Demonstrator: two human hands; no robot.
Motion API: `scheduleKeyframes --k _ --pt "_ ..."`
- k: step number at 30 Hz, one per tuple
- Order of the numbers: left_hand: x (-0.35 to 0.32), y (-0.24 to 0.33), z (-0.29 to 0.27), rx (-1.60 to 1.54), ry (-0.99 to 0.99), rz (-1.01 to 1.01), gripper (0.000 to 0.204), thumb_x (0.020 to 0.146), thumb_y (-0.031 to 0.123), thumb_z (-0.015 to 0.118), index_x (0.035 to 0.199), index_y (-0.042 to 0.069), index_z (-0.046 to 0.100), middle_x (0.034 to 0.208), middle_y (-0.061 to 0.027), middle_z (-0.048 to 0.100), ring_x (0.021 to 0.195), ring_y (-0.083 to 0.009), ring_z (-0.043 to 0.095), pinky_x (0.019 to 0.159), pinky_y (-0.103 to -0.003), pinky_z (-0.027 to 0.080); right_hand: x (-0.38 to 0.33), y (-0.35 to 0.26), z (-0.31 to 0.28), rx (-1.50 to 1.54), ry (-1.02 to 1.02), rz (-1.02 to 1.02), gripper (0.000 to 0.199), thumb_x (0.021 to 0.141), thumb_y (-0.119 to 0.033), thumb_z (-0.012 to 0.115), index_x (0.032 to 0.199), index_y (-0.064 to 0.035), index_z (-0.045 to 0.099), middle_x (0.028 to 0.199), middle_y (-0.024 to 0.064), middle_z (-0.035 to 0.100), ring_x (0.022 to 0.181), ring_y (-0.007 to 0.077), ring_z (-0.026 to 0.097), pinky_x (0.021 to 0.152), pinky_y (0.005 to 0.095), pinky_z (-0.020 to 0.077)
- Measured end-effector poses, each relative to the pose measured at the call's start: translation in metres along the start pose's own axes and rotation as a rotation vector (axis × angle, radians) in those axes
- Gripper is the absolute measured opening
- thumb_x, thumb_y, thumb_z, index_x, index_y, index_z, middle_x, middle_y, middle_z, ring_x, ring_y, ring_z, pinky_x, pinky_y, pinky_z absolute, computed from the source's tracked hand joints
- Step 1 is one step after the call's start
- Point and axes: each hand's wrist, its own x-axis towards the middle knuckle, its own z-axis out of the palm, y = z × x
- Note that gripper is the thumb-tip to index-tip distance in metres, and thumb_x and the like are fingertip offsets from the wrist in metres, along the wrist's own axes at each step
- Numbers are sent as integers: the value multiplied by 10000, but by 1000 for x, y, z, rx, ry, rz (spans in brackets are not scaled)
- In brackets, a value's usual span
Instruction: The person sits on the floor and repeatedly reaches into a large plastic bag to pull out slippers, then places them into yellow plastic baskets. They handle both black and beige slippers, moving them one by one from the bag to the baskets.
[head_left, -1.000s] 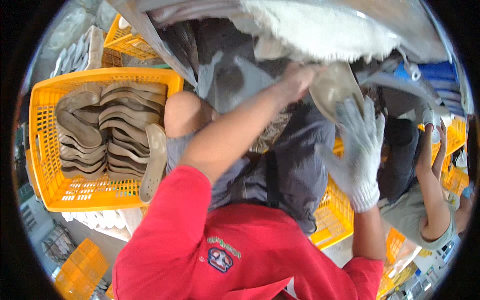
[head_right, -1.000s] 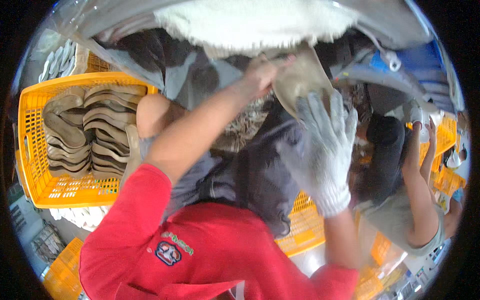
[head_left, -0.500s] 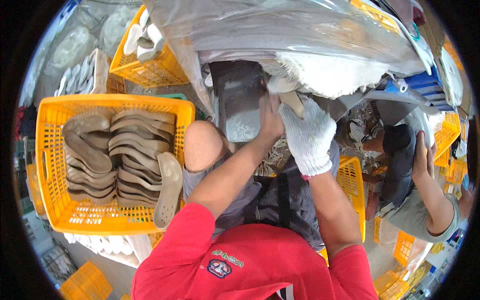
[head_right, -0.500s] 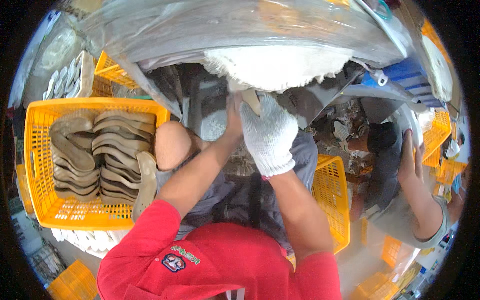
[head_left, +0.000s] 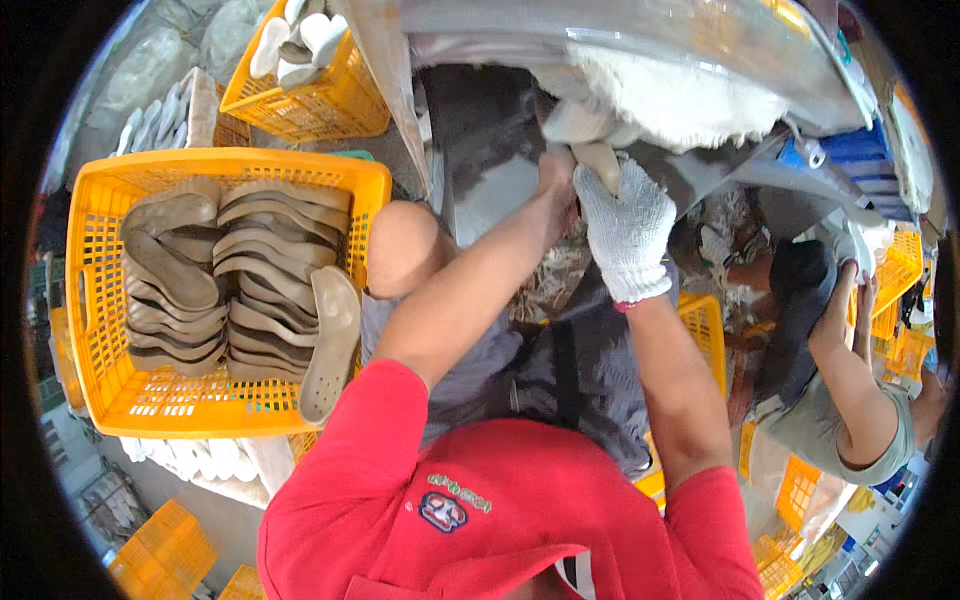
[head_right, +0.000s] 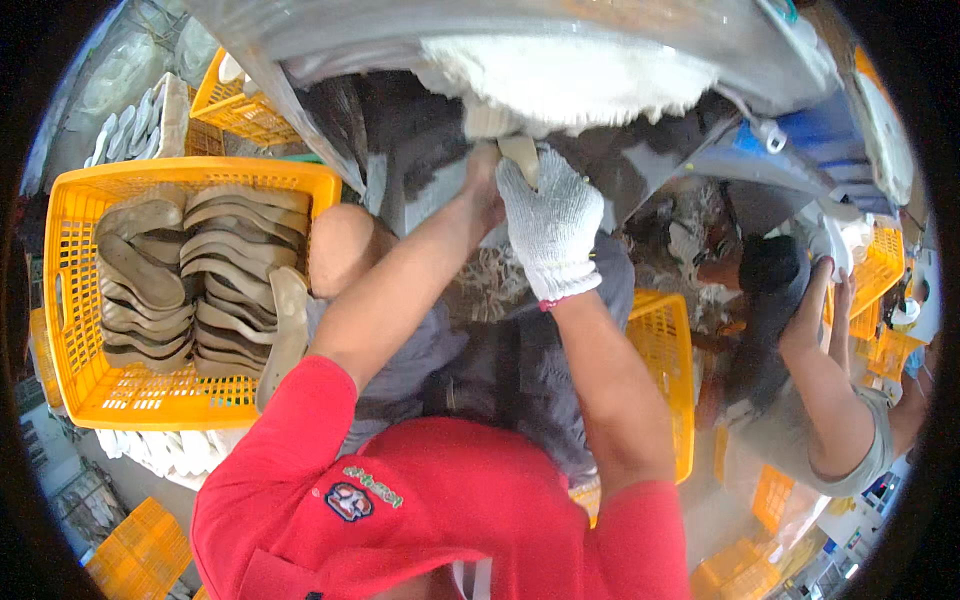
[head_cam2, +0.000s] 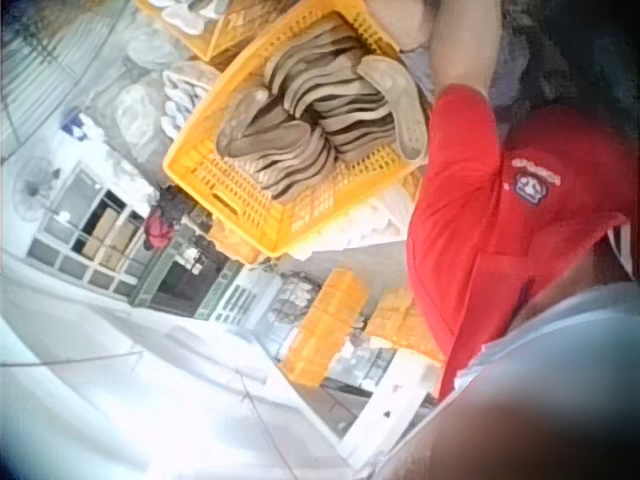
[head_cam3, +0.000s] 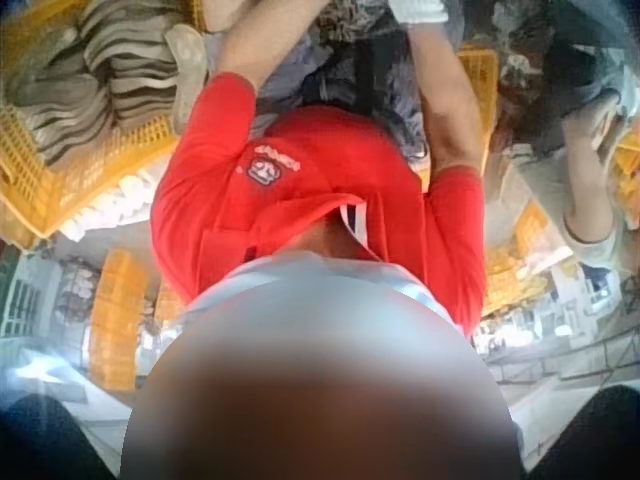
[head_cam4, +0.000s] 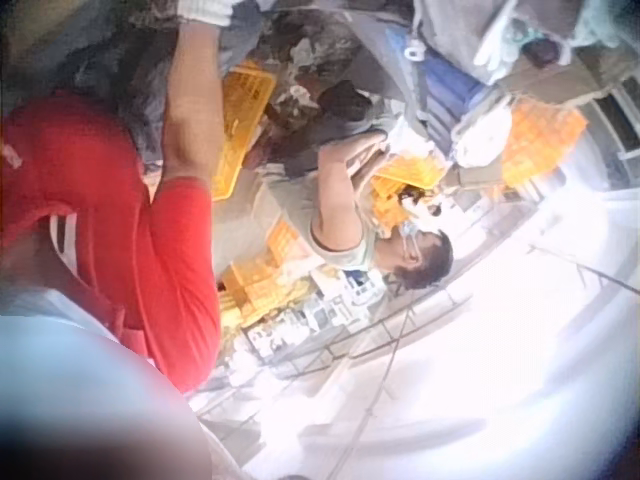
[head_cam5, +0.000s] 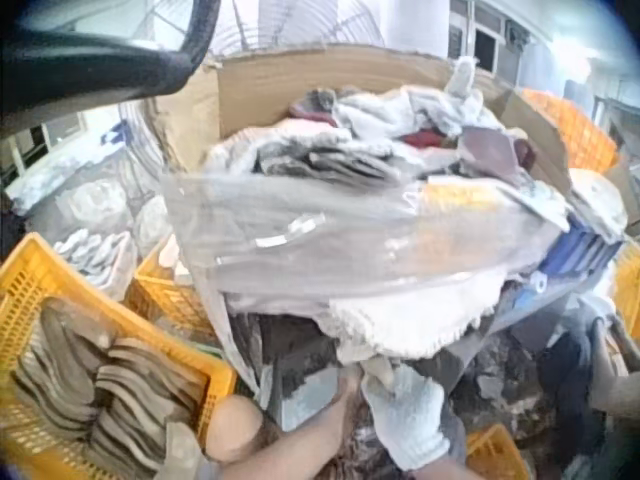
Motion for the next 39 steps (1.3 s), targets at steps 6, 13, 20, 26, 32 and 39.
scheduleKeyframes --k 6,13,20,26,32,39 --pt "-8 -4 4 153 -56 -30 573 1115 437 267 1385 0 520 1116 -189 691 890 -324 746 692 -454 647 2 2 -2 -192 -4 -106 241 947 -252 753 1035 -28 741 833 167 744 744 317 745 666 362 573" --pt "-50 -11 7 155 -55 -58 845 1043 724 253 1469 14 420 1232 -213 603 1003 -373 705 801 -536 657 -48 -3 -22 58 88 -58 240 898 -200 822 1046 -25 750 819 157 731 687 298 710 672 361 561" --pt "-32 -56 45 -8 -260 28 678 1117 538 350 1429 -61 417 1313 -237 611 1107 -319 687 979 -426 564 -14 41 -38 35 161 187 308 923 -276 791 1076 -12 746 884 163 759 769 245 738 741 351 566" --pt "-22 -46 102 112 0 139 575 1135 426 402 1399 -79 472 1209 -226 685 1114 -292 689 973 -402 570 38 76 -47 -34 122 38 268 918 -261 782 1043 -25 754 904 156 766 775 273 748 718 350 566" --pt "-9 -58 91 264 21 228 549 1152 334 339 1529 -63 304 1409 -270 569 1253 -371 633 1067 -480 549 37 80 -48 158 174 33 302 909 -306 789 1003 -23 743 856 176 745 741 307 735 695 373 567" --pt "-10 -78 56 212 -321 250 884 1071 552 475 1560 -124 183 1344 -208 602 1217 -222 589 1067 -349 478 3 73 -51 100 110 352 378 908 -364 810 1042 -19 734 845 159 749 734 267 736 707 369 564"
